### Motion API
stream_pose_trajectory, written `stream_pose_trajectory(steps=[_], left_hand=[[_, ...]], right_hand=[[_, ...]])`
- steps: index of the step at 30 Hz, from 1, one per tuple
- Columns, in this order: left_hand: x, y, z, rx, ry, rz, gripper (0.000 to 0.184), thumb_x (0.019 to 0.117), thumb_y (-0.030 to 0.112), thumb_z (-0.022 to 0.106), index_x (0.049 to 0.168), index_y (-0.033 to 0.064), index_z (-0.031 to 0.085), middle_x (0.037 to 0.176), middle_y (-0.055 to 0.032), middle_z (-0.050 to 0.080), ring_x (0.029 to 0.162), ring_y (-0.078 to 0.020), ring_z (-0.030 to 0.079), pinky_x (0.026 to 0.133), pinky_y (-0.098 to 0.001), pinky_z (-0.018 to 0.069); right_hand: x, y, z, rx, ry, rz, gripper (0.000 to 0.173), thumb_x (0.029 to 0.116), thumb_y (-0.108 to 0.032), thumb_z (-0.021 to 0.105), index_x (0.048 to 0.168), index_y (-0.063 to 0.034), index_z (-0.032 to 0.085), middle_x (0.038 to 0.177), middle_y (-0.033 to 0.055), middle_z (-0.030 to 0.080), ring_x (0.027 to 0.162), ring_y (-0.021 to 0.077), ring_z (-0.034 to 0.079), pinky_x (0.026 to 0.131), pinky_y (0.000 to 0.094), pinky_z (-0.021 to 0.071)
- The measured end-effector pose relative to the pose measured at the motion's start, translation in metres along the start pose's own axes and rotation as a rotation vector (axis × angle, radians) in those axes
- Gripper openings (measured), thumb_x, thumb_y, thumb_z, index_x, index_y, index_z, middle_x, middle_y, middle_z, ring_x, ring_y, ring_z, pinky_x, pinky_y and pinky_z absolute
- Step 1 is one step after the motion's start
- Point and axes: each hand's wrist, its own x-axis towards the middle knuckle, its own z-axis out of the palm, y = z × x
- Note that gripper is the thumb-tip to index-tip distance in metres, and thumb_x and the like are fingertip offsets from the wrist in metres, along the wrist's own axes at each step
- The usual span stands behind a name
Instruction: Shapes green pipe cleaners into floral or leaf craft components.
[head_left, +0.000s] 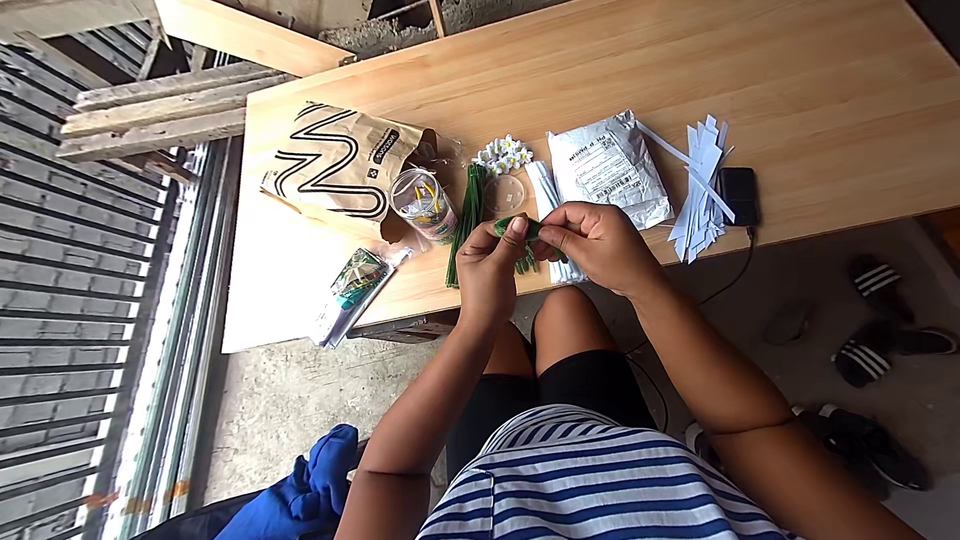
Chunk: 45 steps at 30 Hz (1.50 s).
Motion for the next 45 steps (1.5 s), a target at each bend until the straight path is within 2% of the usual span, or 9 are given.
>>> stream_pose_trajectory(steps=[4,10,14,20,25,30,37,42,45], left_hand=[[0.007,0.015,-0.016,0.245,-0.207,-0.131,0.006,0.0989,0.005,0.064,0.097,0.0084,0.069,0.088,0.0023,0.072,0.078,-0.0053,0.068,0.076,-0.0237,0.0587],[0.021,0.04,-0.023,0.801,-0.476,0.108,0.009,0.0947,0.013,0.073,0.096,0.004,0.073,0.079,0.0045,0.07,0.066,0.0038,0.061,0.064,-0.0144,0.0521],[0.018,0.036,-0.023,0.655,-0.422,0.153,0.004,0.0933,0.006,0.072,0.095,0.0025,0.073,0.079,0.0047,0.07,0.067,0.0021,0.062,0.065,-0.0163,0.0535],[0.018,0.036,-0.026,0.654,-0.425,0.115,0.006,0.0944,0.006,0.071,0.098,0.0025,0.074,0.082,0.0042,0.072,0.07,0.0008,0.066,0.068,-0.0179,0.0567],[0.013,0.022,-0.025,0.395,-0.308,0.106,0.01,0.097,0.003,0.063,0.097,0.0087,0.071,0.085,0.0076,0.071,0.077,-0.0017,0.066,0.073,-0.0224,0.057],[0.005,0.006,-0.018,0.184,-0.236,0.097,0.015,0.098,0.003,0.059,0.096,0.0111,0.072,0.088,0.0064,0.071,0.081,-0.0026,0.066,0.077,-0.024,0.0566],[0.0,-0.003,-0.006,-0.031,-0.226,0.127,0.017,0.0986,0.004,0.058,0.098,0.0123,0.073,0.088,0.0053,0.07,0.081,-0.0028,0.065,0.077,-0.0229,0.0559],[-0.01,-0.002,0.002,-0.025,-0.218,0.107,0.017,0.1023,0.009,0.057,0.101,0.0146,0.074,0.091,0.0049,0.069,0.082,-0.0017,0.064,0.077,-0.019,0.0542],[-0.01,-0.001,0.003,-0.043,-0.199,0.092,0.017,0.1019,0.008,0.058,0.101,0.0133,0.074,0.091,0.0041,0.07,0.082,-0.0027,0.065,0.079,-0.0208,0.0556]], right_hand=[[0.0,-0.006,-0.007,-0.398,-0.042,-0.048,0.016,0.1033,-0.012,0.057,0.096,-0.0032,0.069,0.08,0.0043,0.071,0.072,0.007,0.067,0.071,0.0245,0.0553],[0.002,-0.017,-0.007,-0.708,-0.104,-0.217,0.017,0.1005,-0.007,0.056,0.09,-0.0005,0.068,0.073,0.0111,0.064,0.068,0.023,0.064,0.064,0.0396,0.051],[0.003,-0.027,-0.015,-0.538,-0.147,-0.106,0.017,0.1033,-0.013,0.058,0.097,-0.0031,0.071,0.083,0.007,0.072,0.076,0.0111,0.07,0.075,0.0273,0.0576],[0.004,-0.029,-0.016,-0.548,-0.166,-0.075,0.017,0.1022,-0.015,0.061,0.094,-0.0034,0.071,0.081,0.0064,0.072,0.074,0.01,0.07,0.072,0.0263,0.0569],[-0.001,-0.025,-0.021,-0.482,-0.141,-0.096,0.012,0.1011,-0.012,0.062,0.102,-0.0047,0.071,0.084,0.0029,0.071,0.072,0.003,0.063,0.069,0.0195,0.0513],[-0.007,-0.011,-0.016,-0.458,0.015,-0.229,0.01,0.0958,-0.007,0.067,0.099,-0.0019,0.076,0.101,0.0102,0.064,0.09,0.0086,0.062,0.08,0.0173,0.0514],[-0.007,0.011,0.0,0.032,0.173,-0.324,0.009,0.0935,0.004,0.066,0.103,0.0044,0.067,0.102,0.0061,0.066,0.09,0.0049,0.065,0.081,0.0203,0.0581],[-0.008,0.008,0.014,0.529,0.211,-0.207,0.017,0.094,0.007,0.062,0.104,-0.0058,0.066,0.094,-0.0012,0.07,0.084,0.0087,0.069,0.082,0.0292,0.061],[-0.008,0.002,0.021,0.68,0.279,-0.111,0.02,0.0925,0.01,0.061,0.099,-0.0075,0.068,0.091,-0.0004,0.071,0.078,0.0078,0.069,0.076,0.0257,0.0607]])
